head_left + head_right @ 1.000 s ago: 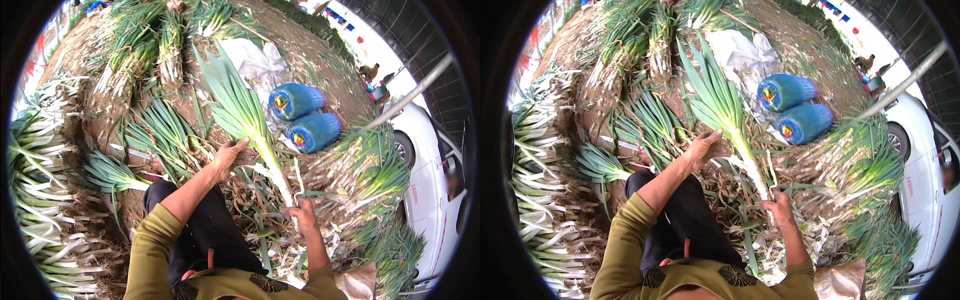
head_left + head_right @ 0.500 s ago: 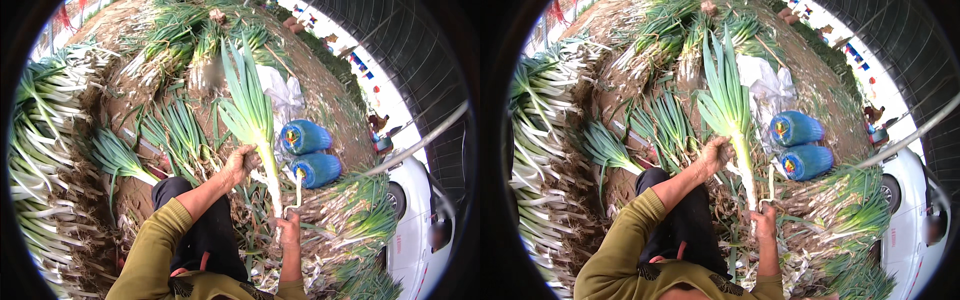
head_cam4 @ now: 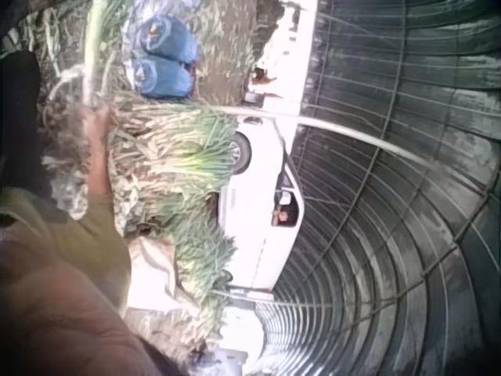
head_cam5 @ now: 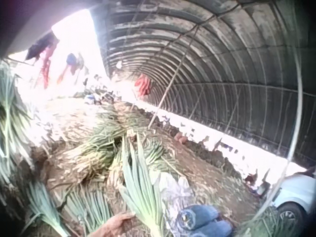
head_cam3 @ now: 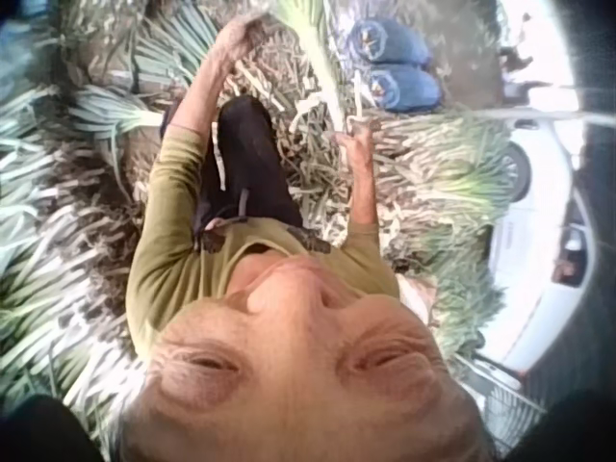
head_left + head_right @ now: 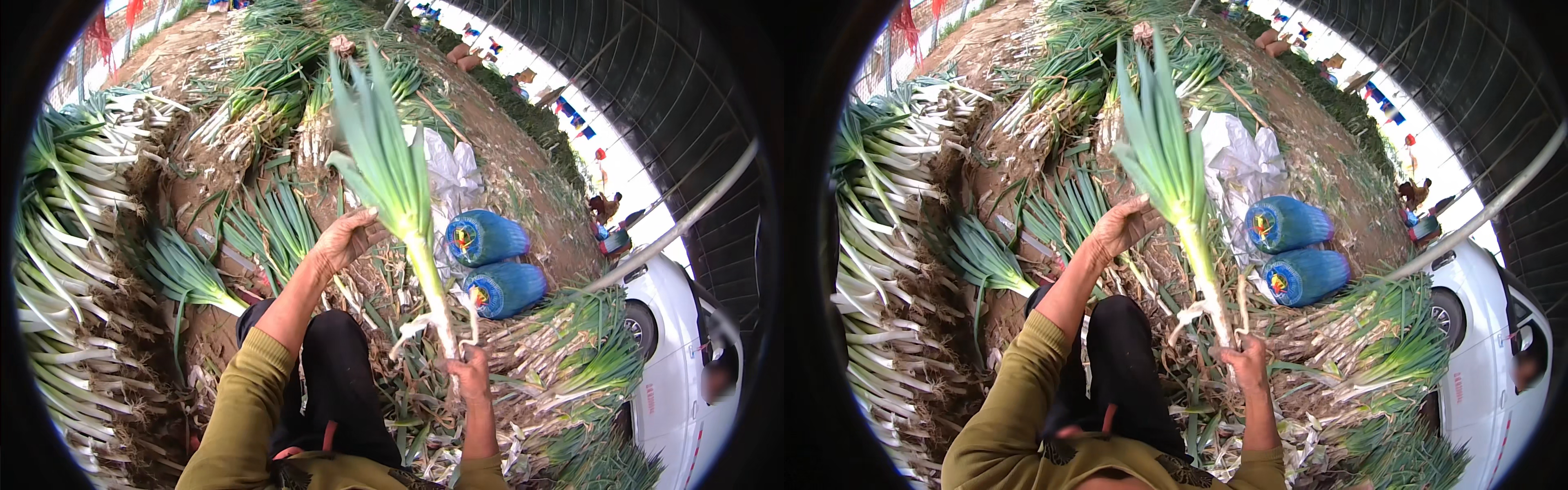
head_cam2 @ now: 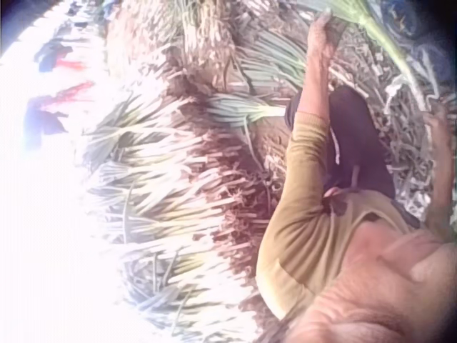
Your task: The person sits on the ground and repeatedly picks up leeks, removes outer layers and roots by hand, and places the trimmed leeks into a pile. The process is repeated for multiple leeks in a covered outdoor area.
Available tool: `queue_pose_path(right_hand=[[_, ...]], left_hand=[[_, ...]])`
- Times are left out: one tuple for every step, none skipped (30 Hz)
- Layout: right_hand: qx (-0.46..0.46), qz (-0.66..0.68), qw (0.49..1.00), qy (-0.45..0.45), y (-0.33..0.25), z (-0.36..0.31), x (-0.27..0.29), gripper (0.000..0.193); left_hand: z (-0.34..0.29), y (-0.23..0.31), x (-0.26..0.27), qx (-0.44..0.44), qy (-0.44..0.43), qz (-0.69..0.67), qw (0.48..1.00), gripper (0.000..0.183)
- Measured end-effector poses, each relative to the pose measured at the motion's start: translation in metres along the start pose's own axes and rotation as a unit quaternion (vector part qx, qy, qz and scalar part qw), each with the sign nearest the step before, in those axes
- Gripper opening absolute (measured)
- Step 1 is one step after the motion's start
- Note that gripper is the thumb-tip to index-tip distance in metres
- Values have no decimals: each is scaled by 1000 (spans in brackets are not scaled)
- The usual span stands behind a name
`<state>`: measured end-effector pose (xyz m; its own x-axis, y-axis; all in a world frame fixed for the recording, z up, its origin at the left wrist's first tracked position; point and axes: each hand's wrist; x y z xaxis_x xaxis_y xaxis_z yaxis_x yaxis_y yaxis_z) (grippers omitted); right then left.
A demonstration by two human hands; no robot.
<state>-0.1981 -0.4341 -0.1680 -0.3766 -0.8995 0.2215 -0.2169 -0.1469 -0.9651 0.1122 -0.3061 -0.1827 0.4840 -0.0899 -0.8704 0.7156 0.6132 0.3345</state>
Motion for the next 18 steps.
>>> queue_pose_path(right_hand=[[-25, 49, 998, -7, 8, -3, -3, 26], [-52, -19, 998, -29, 16, -6, -2, 26], [-74, -35, 995, -63, 17, -5, -3, 31], [-96, -51, 989, -97, 16, -3, -4, 36], [-102, -130, 979, -123, 15, 4, 0, 40], [-108, -207, 961, -147, 11, 13, 2, 45], [-82, -124, 979, -141, 10, 24, 1, 49], [-54, -45, 989, -129, 2, 36, 1, 54], [-40, -48, 989, -132, -7, 51, -2, 55], [-26, -51, 989, -136, -12, 66, -9, 56], [-21, -59, 994, -92, -4, 81, -12, 51], [-12, -66, 996, -55, 5, 95, -17, 47], [-3, -42, 997, -65, 3, 100, -21, 43], [6, -18, 997, -77, 2, 105, -24, 39], [16, 6, 996, -89, 2, 108, -25, 35], [25, 24, 996, -82, 1, 109, -25, 33], [30, 41, 996, -76, 1, 110, -28, 31], [34, 58, 995, -70, 0, 110, -32, 29]], left_hand=[[-1, -4, -2, 13, 23, -7, 1000, 38], [-3, -12, -5, 26, 45, -17, 999, 37], [-6, -21, -6, 0, 47, -19, 999, 36], [-5, -28, 11, 4, 31, -55, 998, 34], [-6, -32, 14, 12, 28, -69, 997, 32], [-7, -36, 14, 23, 25, -85, 996, 30], [-9, -42, 11, 18, 41, -70, 997, 27], [-11, -46, 8, 26, 49, -66, 996, 26], [-13, -49, 7, 33, 58, -60, 996, 26], [-16, -53, 5, 40, 68, -53, 996, 25], [-16, -59, -5, 46, 82, -52, 994, 24], [-17, -63, -6, 52, 78, -54, 994, 24], [-17, -63, -5, 53, 76, -54, 994, 24], [-18, -61, -7, 53, 74, -54, 994, 24], [-20, -58, -8, 59, 79, -33, 995, 22], [-20, -57, -10, 61, 77, -30, 995, 22], [-22, -55, -9, 63, 79, -31, 994, 21], [-24, -53, -8, 64, 81, -32, 994, 21]])
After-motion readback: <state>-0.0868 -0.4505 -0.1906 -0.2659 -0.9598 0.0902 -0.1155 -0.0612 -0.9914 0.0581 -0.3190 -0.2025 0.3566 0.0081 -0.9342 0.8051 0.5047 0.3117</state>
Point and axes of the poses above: each hand's wrist, its own z-axis towards the middle knuckle, its own x-axis out of the back of the hand, y = z × x, and after that the axes turned 10 degrees about -y, right-handed
